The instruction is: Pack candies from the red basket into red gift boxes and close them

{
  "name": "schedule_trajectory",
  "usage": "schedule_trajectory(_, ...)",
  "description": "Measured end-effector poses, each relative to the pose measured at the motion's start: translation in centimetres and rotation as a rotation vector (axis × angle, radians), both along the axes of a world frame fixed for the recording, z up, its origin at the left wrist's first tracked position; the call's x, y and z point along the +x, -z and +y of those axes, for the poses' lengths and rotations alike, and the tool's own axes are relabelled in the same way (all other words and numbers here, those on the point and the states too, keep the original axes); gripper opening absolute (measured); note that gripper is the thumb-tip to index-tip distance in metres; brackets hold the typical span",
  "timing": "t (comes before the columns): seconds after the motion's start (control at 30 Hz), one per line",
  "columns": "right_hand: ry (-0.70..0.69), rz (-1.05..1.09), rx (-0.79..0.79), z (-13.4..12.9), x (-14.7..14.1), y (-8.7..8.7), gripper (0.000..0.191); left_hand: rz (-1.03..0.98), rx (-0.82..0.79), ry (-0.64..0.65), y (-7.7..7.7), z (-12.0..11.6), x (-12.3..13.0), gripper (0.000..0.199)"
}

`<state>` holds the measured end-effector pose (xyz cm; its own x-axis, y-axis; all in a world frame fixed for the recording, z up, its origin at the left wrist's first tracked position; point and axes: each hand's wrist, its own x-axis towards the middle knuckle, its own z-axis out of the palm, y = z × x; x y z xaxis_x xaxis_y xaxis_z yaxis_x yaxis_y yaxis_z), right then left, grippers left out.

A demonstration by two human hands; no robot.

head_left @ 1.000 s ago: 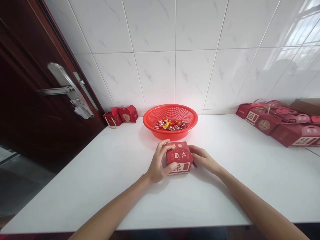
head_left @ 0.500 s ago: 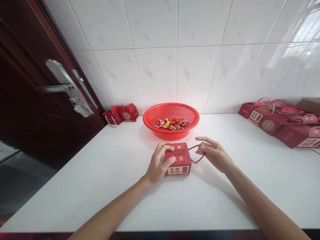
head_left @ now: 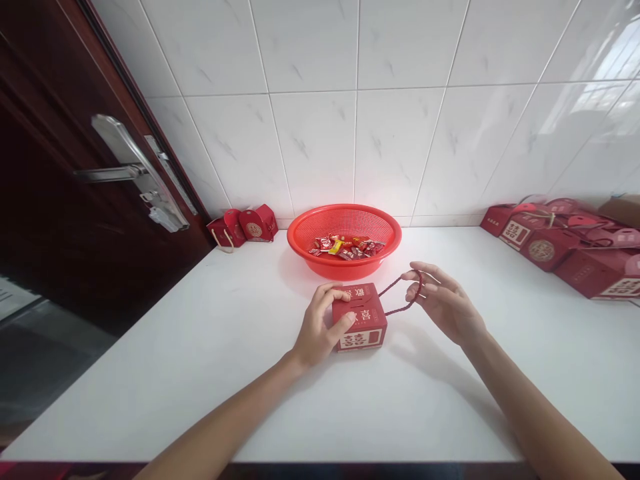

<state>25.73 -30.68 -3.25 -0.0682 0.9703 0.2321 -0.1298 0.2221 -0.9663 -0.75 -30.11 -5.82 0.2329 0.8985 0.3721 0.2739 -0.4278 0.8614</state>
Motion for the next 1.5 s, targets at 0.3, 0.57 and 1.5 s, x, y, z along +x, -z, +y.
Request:
schedule_trajectory(0.3,0.105,-0.039,0.066,-0.2,-0.8,0.3,0.029,-0.001,-0.004,0.017,-0.1,-0.1,0.0,0.021)
schedule_trajectory(0.57,0.065,-0.253,0.163,-0.8,-2.2,1.3,0.055,0.002,0.020,0.026,0.2,0.1,0.0,0.020)
schedule_trajectory(1.5,-0.425,-1.249,0.316,3.2,-5.9,-6.2,0.057,-0.065,0.003,0.060,0.0,-0.2,0.6,0.020)
